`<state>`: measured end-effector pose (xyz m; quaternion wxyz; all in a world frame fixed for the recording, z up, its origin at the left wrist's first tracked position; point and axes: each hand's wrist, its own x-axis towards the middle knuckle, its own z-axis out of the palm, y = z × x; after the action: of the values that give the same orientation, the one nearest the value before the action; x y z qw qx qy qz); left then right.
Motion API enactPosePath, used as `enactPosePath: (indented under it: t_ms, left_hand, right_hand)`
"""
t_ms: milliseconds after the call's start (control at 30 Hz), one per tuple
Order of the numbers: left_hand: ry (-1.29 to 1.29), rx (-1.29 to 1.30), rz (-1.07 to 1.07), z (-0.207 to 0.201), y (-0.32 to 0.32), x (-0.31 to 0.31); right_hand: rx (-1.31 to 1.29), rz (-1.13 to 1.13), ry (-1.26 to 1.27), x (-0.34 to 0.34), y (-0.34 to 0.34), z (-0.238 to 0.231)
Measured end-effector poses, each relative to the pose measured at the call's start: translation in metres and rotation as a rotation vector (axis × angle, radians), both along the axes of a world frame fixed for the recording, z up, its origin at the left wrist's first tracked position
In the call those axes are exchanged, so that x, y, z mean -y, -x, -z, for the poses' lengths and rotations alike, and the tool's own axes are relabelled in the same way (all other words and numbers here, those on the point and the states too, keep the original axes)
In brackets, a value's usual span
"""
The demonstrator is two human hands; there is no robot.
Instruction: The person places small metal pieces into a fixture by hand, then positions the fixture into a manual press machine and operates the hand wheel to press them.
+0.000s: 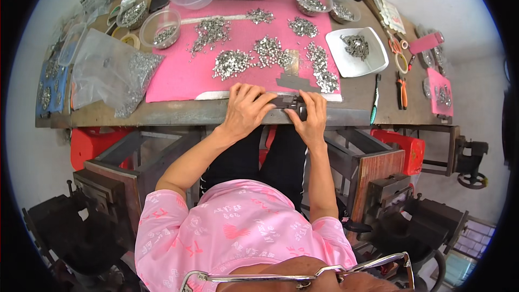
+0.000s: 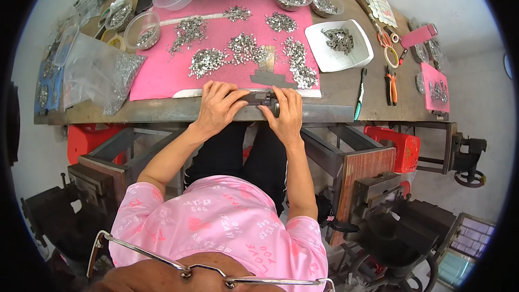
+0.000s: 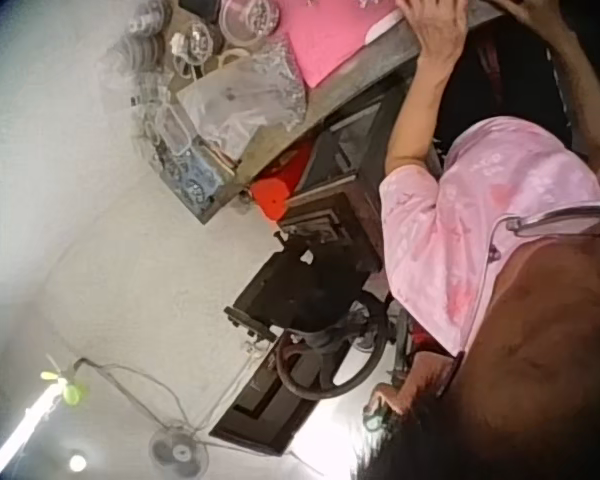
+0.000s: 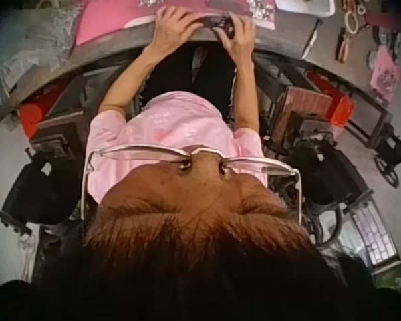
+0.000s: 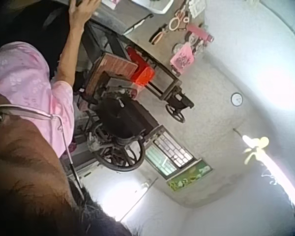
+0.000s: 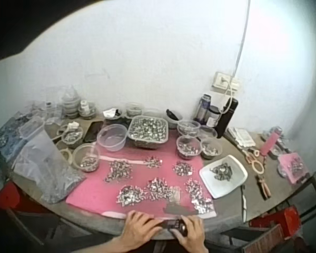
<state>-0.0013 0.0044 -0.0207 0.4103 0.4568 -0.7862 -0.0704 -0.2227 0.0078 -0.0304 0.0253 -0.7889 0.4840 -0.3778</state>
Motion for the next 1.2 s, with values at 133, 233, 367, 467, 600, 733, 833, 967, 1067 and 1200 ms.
enactPosePath:
  t_ms: [133, 233, 367, 467, 600, 733, 833, 967, 1067, 1200]
  left_hand:
    - [0.023, 0.019, -0.026, 0.009, 0.004, -0.005]
    - [0.081, 0.028, -0.034, 0.012, 0.008, -0.005]
    - [0.117, -0.014, -0.027, 0.011, 0.01, -0.007]
    - [0.144, -0.085, -0.018, 0.011, 0.009, -0.011]
    - [0.206, -0.446, -0.045, 0.019, -0.007, -0.036]
    - [-0.19, -0.966, -0.222, 0.012, -0.036, -0.07]
    - [-0.471, -1.148, -0.249, 0.006, -0.063, -0.078]
    - [-0.857, -0.917, 0.006, 0.007, -0.055, -0.081]
    - [-0.24, -0.353, -0.092, -0.006, -0.03, -0.056]
    - [-0.025, 0.075, -0.224, 0.006, -0.033, -0.03]
  right_hand:
    - [0.015, 0.011, 0.013, 0.0, -0.004, 0.003]
    - [0.023, 0.016, 0.026, -0.001, -0.004, 0.004]
    - [0.013, 0.035, 0.056, -0.001, -0.002, 0.008]
    - [0.012, 0.039, 0.067, -0.001, -0.003, 0.009]
    - [0.009, 0.042, 0.067, -0.002, -0.002, 0.008]
    - [0.002, 0.044, 0.072, -0.002, -0.002, 0.007]
    - [-0.004, 0.058, 0.062, -0.003, -0.002, 0.006]
    - [-0.004, 0.068, 0.055, -0.004, -0.005, 0.006]
    - [-0.002, 0.06, 0.056, -0.004, -0.005, 0.007]
    - [0.016, 0.009, 0.01, -0.003, -0.002, -0.007]
